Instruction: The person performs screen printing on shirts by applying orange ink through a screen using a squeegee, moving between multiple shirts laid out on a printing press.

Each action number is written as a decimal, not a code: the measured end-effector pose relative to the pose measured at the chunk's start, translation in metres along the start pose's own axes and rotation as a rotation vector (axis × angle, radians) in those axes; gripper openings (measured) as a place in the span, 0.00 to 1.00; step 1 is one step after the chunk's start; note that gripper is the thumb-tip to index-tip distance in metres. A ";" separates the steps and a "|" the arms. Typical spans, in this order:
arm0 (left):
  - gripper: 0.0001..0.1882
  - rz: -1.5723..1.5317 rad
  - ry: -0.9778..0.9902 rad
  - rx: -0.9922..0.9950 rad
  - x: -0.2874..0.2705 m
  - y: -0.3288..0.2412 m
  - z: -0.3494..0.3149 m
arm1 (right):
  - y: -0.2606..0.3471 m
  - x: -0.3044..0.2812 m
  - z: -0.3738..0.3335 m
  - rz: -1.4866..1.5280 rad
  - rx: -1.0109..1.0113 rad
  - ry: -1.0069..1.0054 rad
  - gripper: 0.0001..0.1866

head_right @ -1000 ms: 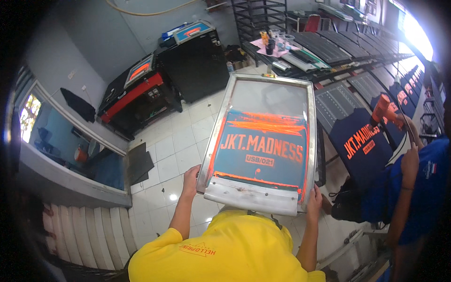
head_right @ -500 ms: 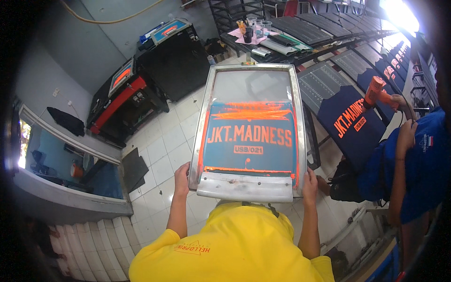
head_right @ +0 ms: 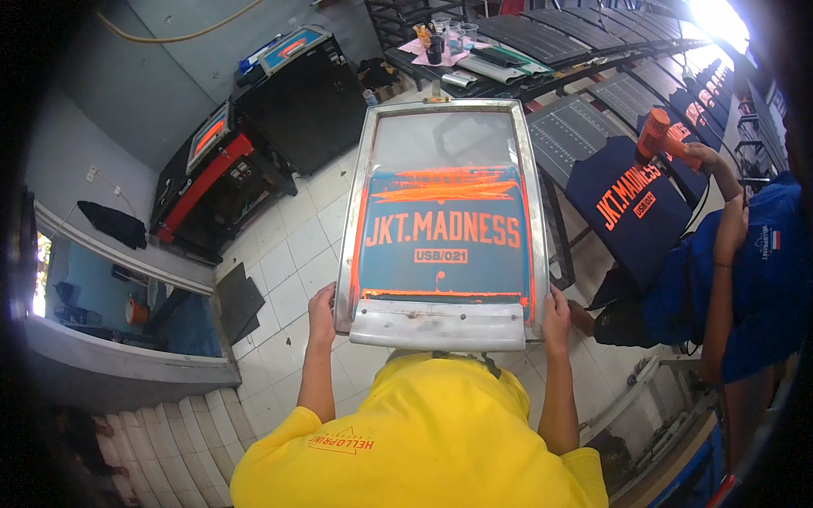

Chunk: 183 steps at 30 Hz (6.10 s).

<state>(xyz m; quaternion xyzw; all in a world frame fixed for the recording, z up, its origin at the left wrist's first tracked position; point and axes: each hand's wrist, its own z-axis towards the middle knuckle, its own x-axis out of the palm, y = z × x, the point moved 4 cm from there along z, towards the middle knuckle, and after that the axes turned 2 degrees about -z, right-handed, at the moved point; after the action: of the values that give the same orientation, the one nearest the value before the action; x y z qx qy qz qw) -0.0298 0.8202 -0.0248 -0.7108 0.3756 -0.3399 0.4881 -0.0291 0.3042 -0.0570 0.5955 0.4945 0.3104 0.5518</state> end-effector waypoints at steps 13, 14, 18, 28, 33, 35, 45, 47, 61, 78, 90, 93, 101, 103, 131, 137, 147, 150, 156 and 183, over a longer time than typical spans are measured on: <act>0.18 0.037 -0.035 0.022 0.000 0.004 0.003 | -0.008 0.000 0.004 0.006 -0.036 -0.018 0.20; 0.18 0.035 -0.025 0.026 -0.001 0.006 0.004 | -0.006 0.000 0.002 0.023 -0.025 -0.008 0.20; 0.18 0.025 -0.009 0.022 -0.003 0.008 0.008 | -0.008 -0.001 0.002 0.060 -0.001 0.008 0.21; 0.18 0.030 -0.009 0.044 -0.004 0.009 0.009 | -0.009 0.001 0.005 -0.005 -0.019 -0.005 0.20; 0.16 -0.019 0.010 0.001 -0.001 0.006 0.007 | -0.018 -0.003 0.009 -0.001 -0.032 -0.009 0.20; 0.17 0.004 -0.006 0.007 -0.002 0.006 0.006 | -0.011 0.000 0.006 0.015 -0.014 -0.002 0.20; 0.17 0.035 -0.026 0.033 -0.005 0.006 0.007 | -0.011 -0.001 0.004 -0.008 -0.021 -0.029 0.21; 0.17 0.027 -0.006 0.038 0.003 0.006 0.008 | -0.021 -0.003 0.009 -0.030 -0.055 -0.043 0.21; 0.17 0.237 0.050 0.191 -0.008 0.007 0.014 | -0.018 -0.002 0.008 -0.063 -0.009 -0.079 0.20; 0.17 0.015 -0.037 0.014 -0.011 0.016 0.013 | -0.026 -0.002 0.012 0.009 -0.043 -0.049 0.22; 0.18 0.017 -0.071 -0.019 -0.007 0.017 0.012 | -0.025 -0.002 0.015 0.000 -0.097 -0.012 0.21; 0.18 0.033 -0.083 -0.009 -0.013 0.019 0.014 | -0.028 0.000 0.015 0.000 -0.100 -0.020 0.21; 0.17 0.040 -0.069 0.001 -0.015 0.027 0.019 | -0.034 -0.003 0.016 0.043 -0.056 0.027 0.21; 0.17 0.032 -0.070 -0.005 -0.017 0.029 0.020 | -0.033 -0.002 0.016 0.046 -0.058 0.036 0.21; 0.17 0.013 -0.052 0.003 -0.006 0.020 0.012 | -0.028 -0.006 0.014 -0.030 -0.096 -0.010 0.21; 0.17 0.038 -0.052 0.021 -0.014 0.029 0.018 | -0.015 -0.001 0.006 -0.022 -0.063 0.000 0.22; 0.17 0.038 -0.033 0.017 -0.006 0.013 0.008 | -0.015 0.000 0.006 0.009 -0.061 0.011 0.20; 0.17 0.026 -0.020 0.018 -0.008 0.013 0.011 | -0.020 0.000 0.009 0.050 -0.053 0.003 0.19; 0.17 0.023 -0.012 -0.006 0.000 0.004 0.005 | -0.021 -0.003 0.009 -0.032 -0.056 -0.040 0.21; 0.18 0.022 0.014 0.002 0.002 0.002 0.004 | 0.002 0.001 -0.003 0.045 0.009 -0.017 0.21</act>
<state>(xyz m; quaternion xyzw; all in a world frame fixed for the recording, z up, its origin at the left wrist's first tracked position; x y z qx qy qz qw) -0.0253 0.8199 -0.0276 -0.7036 0.3865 -0.3398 0.4900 -0.0304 0.3065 -0.0544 0.6114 0.4778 0.3155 0.5462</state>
